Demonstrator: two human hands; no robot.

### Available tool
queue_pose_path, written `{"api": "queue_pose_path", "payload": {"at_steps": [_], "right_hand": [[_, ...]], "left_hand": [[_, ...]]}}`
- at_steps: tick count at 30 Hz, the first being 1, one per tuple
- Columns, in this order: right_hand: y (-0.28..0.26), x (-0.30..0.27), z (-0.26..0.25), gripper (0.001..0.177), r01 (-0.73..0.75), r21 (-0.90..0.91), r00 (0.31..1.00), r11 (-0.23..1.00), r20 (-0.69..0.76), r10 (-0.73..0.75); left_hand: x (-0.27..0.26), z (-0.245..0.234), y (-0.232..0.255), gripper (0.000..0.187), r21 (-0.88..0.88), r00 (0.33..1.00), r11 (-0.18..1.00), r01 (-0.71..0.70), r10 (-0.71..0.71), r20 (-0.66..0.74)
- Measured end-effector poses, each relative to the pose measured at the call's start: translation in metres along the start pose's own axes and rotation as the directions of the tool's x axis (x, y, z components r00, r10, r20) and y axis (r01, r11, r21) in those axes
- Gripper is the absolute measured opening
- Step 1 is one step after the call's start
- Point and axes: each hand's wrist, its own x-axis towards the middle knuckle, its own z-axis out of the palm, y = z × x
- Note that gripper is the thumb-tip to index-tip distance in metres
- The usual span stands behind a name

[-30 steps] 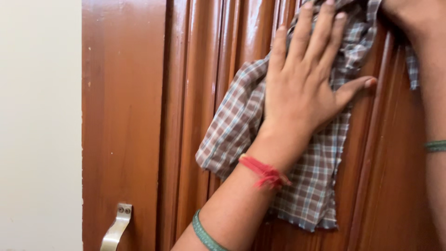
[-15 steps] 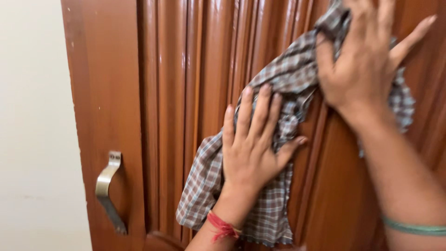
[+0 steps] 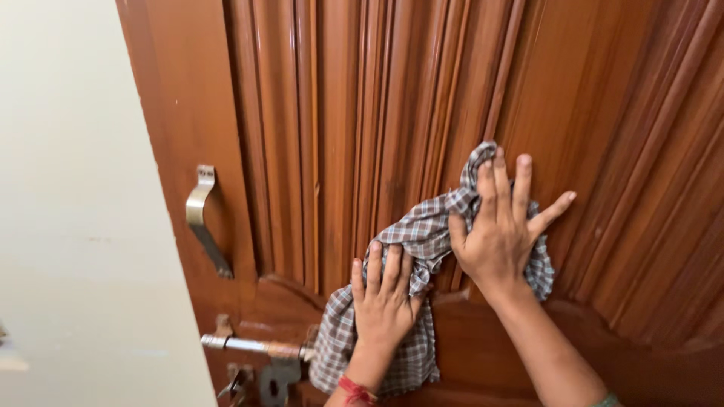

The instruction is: The person wipes a wooden door with a checkered cloth, moving from the bottom edge upward across the panels, handle, and latch area. The person continues to wipe the lower sections and around the lock mechanism.

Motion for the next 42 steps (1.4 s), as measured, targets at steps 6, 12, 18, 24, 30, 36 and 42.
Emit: {"api": "queue_pose_path", "payload": {"at_steps": [6,12,18,24,30,36,42], "right_hand": [[-0.005,-0.094,0.015,0.08,-0.029,0.019,0.997,0.999,0.076,0.027],[-0.014,-0.166,0.029,0.073,-0.062,-0.016,0.993,0.998,0.1,0.063],[-0.024,-0.199,0.038,0.066,-0.071,-0.027,0.997,0.997,0.027,0.072],[-0.031,-0.202,0.03,0.052,0.003,-0.075,0.998,0.997,-0.056,-0.007],[-0.055,-0.2,0.019,0.039,0.0,-0.084,1.0,0.996,0.005,0.0],[-0.14,-0.22,0.029,0.036,0.01,-0.071,0.99,0.997,0.138,0.0],[-0.189,-0.195,0.006,0.032,-0.117,-0.116,0.963,0.986,0.23,0.141]], "left_hand": [[-0.065,0.006,-0.003,0.061,-0.024,0.981,0.999,-0.031,0.035,0.193],[-0.105,-0.004,-0.006,0.067,-0.059,0.973,0.997,-0.044,0.056,0.223],[-0.118,-0.019,-0.01,0.074,-0.046,0.964,0.997,-0.06,0.07,0.256],[-0.116,-0.031,-0.02,0.073,-0.078,0.968,0.997,-0.002,0.022,0.248],[-0.111,-0.05,-0.049,0.057,-0.1,0.96,0.995,0.0,0.028,0.279],[-0.101,-0.068,-0.088,0.04,0.006,0.958,1.0,-0.028,0.025,0.286],[-0.087,-0.074,-0.125,0.035,0.029,0.946,0.983,-0.182,0.166,0.279]]}}
